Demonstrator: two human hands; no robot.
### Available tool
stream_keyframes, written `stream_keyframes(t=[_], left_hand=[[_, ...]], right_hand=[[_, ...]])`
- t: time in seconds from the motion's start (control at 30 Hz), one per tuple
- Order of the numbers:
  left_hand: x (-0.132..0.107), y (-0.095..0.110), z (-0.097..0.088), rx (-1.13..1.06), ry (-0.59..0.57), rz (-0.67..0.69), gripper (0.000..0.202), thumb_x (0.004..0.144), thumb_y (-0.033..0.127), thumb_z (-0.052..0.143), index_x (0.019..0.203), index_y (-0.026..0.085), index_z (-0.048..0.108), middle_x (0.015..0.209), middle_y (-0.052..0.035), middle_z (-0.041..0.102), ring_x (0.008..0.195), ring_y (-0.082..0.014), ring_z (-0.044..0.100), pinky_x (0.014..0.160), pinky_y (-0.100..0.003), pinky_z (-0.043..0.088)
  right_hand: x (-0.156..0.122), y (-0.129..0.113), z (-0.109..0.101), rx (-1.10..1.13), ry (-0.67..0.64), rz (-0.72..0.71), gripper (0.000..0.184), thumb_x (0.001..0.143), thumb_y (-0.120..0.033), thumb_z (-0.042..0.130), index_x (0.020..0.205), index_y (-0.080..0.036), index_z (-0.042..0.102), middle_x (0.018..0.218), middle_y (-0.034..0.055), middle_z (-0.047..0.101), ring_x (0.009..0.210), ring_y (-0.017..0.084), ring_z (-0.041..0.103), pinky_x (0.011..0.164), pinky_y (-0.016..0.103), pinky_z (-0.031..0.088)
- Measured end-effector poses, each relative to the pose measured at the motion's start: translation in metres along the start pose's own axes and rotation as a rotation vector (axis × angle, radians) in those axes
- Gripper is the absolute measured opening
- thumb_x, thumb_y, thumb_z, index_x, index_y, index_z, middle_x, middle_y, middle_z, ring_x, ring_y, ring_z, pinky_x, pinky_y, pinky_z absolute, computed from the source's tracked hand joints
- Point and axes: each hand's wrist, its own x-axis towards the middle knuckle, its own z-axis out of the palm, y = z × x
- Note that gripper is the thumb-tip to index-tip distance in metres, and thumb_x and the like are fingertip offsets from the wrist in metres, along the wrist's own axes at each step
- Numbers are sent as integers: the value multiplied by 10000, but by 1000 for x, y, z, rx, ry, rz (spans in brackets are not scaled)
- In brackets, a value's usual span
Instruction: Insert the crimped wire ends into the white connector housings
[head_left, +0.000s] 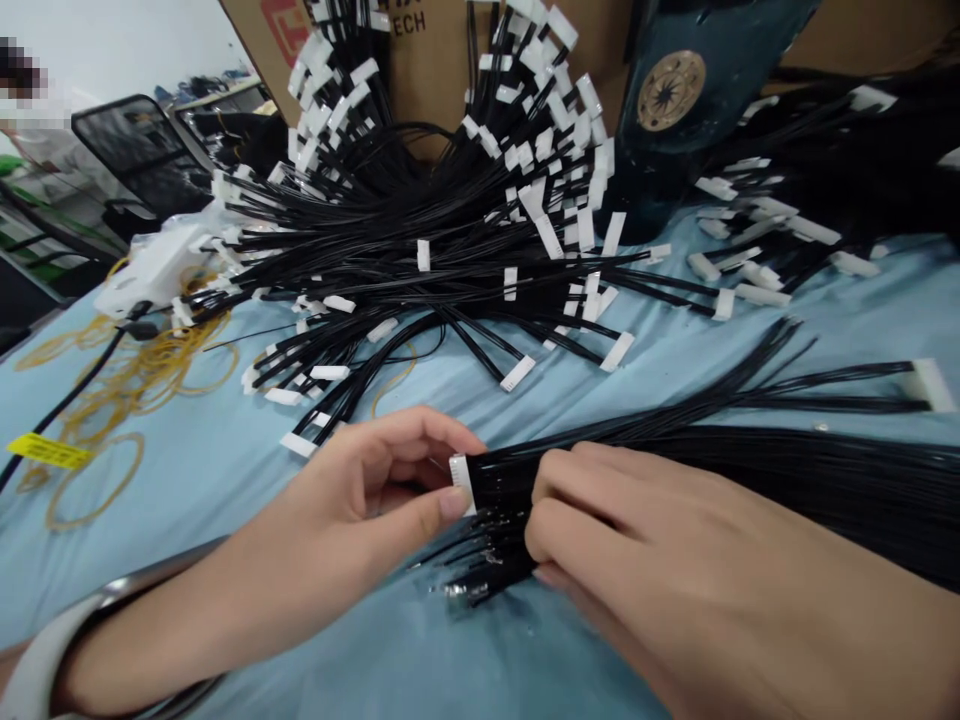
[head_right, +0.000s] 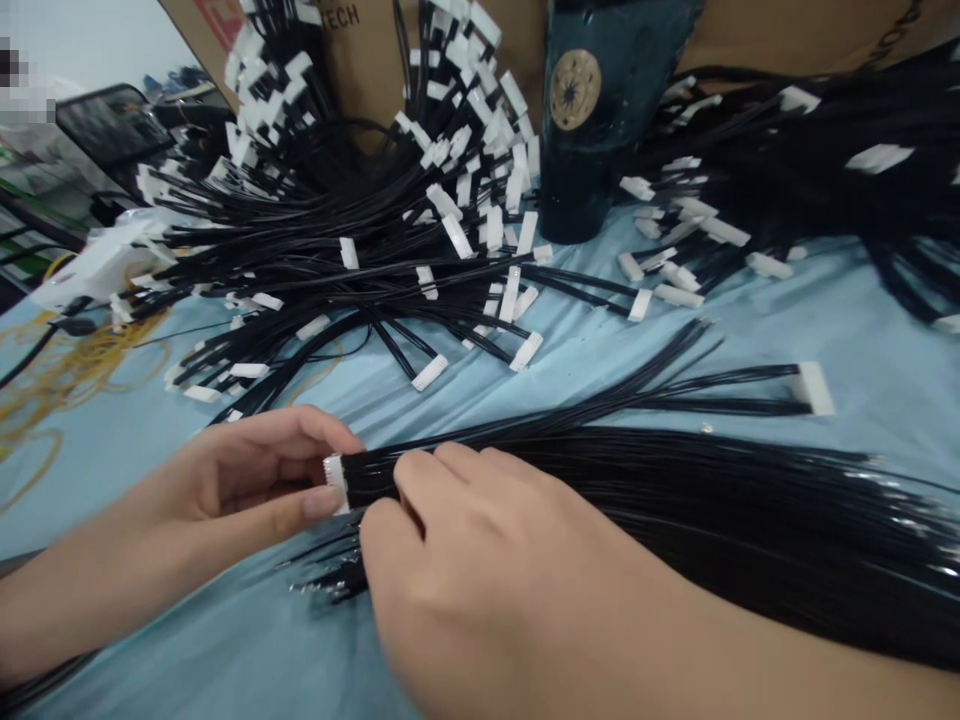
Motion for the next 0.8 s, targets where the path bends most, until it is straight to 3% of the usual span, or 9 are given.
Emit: stream_keyframes(t=[0.13,0.37,0.57,0.8], left_hand=[[-1,-1,0,19,0,-21,156,834,307,708,959,222,670,780,4,677,772,-176,630,648,-224,500],[-1,-5,0,26,24,6,115,854,268,712,963,240,688,831,9,729,790,-157,667,677,-195,525],[-2,-6,1,6,18,49,88,853,207,721,927,249,701,797,38,722,763,-126,669,650,-150,523],[-1,-4,3,34,25,65,86,866,213,706,943,250,704,809,38,732,782,-132,681,661,-158,533]], right_hand=[[2,0,-4,85,-13,122,156,899,-129,534,883,-211,665,753,34,677,750,204,670,686,313,529],[4,7,-5,208,17,229,137,883,-153,559,854,-219,676,714,22,647,666,188,639,604,296,509],[6,13,-4,268,-14,230,346,919,-99,382,771,-173,686,674,38,619,538,199,588,485,355,504],[3,12,-1,269,-1,218,346,909,-78,402,773,-171,707,666,21,623,535,201,608,481,356,516]])
